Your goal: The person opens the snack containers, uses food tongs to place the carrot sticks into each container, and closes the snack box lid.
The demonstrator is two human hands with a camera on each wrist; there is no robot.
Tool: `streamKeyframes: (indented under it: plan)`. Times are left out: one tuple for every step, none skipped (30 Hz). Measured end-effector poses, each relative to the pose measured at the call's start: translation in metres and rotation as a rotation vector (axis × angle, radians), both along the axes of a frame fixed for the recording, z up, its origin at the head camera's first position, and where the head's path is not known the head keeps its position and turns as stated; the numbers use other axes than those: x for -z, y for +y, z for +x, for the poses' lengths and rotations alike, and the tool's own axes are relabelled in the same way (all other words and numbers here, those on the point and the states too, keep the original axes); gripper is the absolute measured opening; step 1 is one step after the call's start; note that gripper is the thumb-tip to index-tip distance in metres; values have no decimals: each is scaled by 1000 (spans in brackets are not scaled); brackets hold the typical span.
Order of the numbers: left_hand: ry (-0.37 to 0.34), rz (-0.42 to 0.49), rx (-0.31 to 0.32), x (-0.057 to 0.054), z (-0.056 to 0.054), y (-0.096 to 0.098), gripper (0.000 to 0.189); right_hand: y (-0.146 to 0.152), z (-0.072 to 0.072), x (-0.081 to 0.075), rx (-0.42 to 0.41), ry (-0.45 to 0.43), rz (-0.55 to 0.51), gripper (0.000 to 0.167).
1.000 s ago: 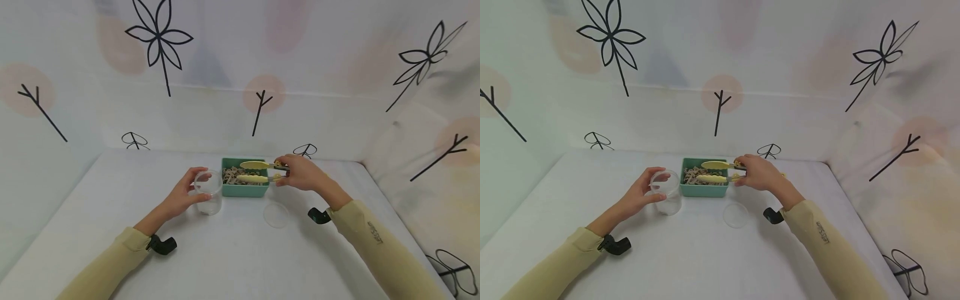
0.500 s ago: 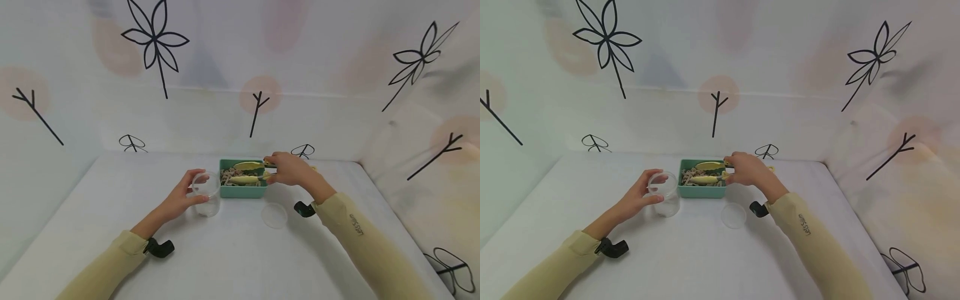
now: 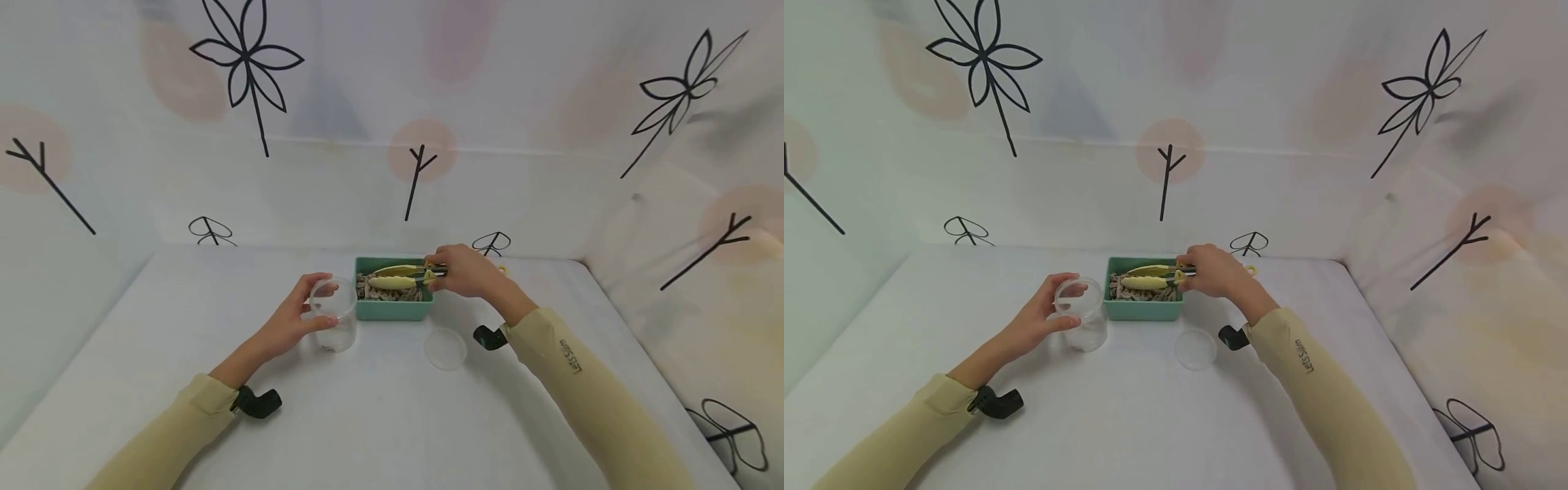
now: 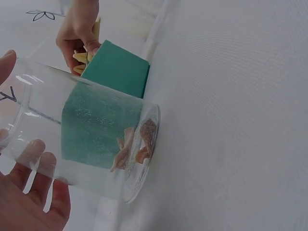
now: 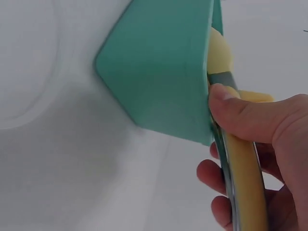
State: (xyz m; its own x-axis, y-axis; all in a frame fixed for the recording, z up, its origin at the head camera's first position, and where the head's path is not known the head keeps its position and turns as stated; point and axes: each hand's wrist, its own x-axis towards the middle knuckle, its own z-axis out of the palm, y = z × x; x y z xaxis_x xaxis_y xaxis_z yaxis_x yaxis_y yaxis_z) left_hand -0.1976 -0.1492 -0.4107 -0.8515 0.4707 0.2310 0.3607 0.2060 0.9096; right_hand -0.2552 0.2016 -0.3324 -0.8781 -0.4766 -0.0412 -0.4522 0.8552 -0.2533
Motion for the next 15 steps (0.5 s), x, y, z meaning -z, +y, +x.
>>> streamKeyframes:
  plan:
    - [1, 2, 1, 0, 0, -1, 70, 0, 1, 0, -3, 17, -1, 53]
    - [2, 4, 2, 0, 0, -1, 70, 0, 2, 1, -7, 38, 3, 52]
    - [3, 4, 3, -1, 0, -1, 70, 0, 3, 0, -14, 62, 8, 50]
    - [4, 7, 5, -1, 0, -2, 70, 0, 4, 0, -18, 85, 16, 48]
    - [6, 5, 5, -1, -1, -2, 69, 0, 6, -1, -16, 107, 25, 46]
    - [5, 4, 4, 0, -1, -2, 70, 0, 7, -1, -16, 128, 36, 44]
    - [6, 0, 2, 0, -1, -3, 70, 1, 8, -2, -17, 148, 43, 43]
    - [6, -4, -1, 0, -2, -3, 70, 2, 8, -2, -19, 165, 51, 41]
    - [9, -10, -4, 1, -2, -3, 70, 3, 9, -2, -20, 174, 49, 41]
    - [10, -13, -6, 1, -3, -3, 70, 5, 10, -2, -19, 178, 47, 40]
    - [13, -16, -7, 1, -3, -3, 70, 7, 10, -2, -17, 177, 40, 40]
    - [11, -16, -8, 1, -3, -3, 70, 9, 10, -2, -15, 174, 30, 41]
    - [13, -18, -9, 1, -3, -3, 70, 11, 11, -2, -13, 169, 18, 41]
    - [13, -17, -8, 1, -3, -3, 69, 13, 12, -2, -12, 163, 4, 42]
    - [14, -15, -6, 1, -3, -3, 69, 15, 12, -2, -9, 155, -11, 43]
